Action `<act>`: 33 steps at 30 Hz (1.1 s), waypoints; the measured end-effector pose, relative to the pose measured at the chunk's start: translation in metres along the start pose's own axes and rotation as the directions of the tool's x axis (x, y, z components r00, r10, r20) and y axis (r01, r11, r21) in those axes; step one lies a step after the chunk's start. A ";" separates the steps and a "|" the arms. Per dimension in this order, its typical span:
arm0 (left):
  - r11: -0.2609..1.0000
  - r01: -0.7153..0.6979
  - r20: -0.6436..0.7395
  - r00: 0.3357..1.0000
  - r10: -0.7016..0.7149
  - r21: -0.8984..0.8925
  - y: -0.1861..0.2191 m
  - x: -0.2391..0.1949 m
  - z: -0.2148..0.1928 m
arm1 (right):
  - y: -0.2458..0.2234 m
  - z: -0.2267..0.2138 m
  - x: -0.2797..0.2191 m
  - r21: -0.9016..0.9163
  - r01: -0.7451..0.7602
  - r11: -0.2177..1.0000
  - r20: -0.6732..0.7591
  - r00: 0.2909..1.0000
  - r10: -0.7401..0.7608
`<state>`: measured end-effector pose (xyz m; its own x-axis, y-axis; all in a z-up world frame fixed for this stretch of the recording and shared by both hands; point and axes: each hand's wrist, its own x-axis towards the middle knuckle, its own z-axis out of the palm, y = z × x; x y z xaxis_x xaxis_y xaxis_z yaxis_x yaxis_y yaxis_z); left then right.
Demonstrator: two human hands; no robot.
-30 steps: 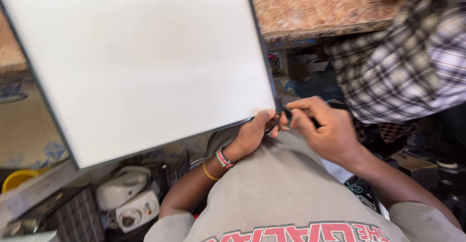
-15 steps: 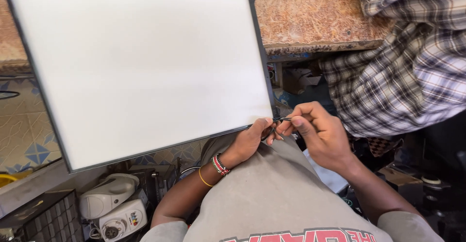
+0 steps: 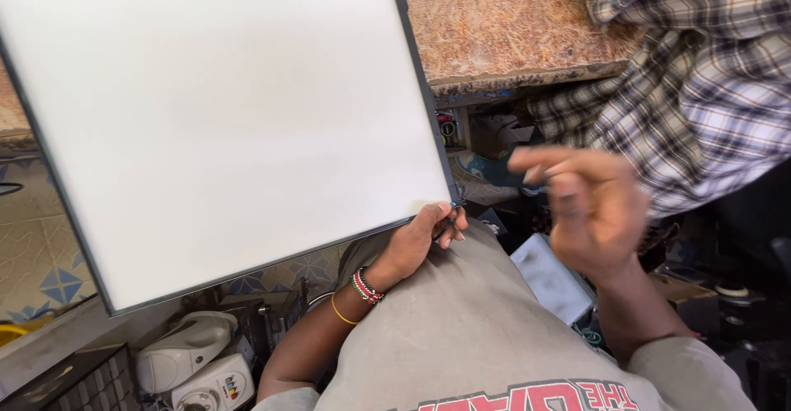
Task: The person holds a flat white panel with a black frame and uses a small metal tool to pry along the edge, removing a thin strip. They then use a knife to continue prying along the frame edge. The task appears to be disassembly or repair of an electronic panel.
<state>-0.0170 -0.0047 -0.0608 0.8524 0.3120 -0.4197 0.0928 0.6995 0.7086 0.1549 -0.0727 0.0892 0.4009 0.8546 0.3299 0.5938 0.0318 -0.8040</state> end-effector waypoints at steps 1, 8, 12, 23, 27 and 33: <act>1.000 -0.003 -0.016 1.000 0.003 0.002 -0.009 0.005 0.000 | 0.009 0.007 -0.008 0.014 0.004 1.000 0.006 1.000 -0.004; 0.997 -0.061 -0.033 0.997 0.063 0.050 -0.011 0.008 -0.005 | 0.022 0.035 -0.033 -0.078 -0.110 0.991 0.289 0.949 0.129; 0.985 -0.147 -0.047 0.989 0.143 -0.094 -0.020 0.008 -0.002 | 0.020 0.023 -0.034 -0.065 -0.227 0.972 0.290 0.927 0.236; 0.977 -0.214 -0.021 0.977 0.214 -0.007 -0.009 0.002 0.000 | 0.032 0.037 -0.042 -0.104 -0.183 0.978 0.291 0.934 0.205; 0.976 -0.210 -0.018 0.977 0.211 0.059 0.006 0.000 0.003 | 0.029 0.043 -0.037 -0.121 -0.182 0.976 0.306 0.928 0.211; 0.973 -0.212 -0.017 0.977 0.214 0.091 0.005 0.000 0.003 | 0.029 0.045 -0.039 -0.169 -0.155 0.973 0.301 0.932 0.201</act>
<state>-0.0147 -0.0033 -0.0555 0.8434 0.4657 -0.2681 -0.0434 0.5563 0.8299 0.1254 -0.0814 0.0308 0.2831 0.9591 -0.0033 0.6337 -0.1896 -0.7500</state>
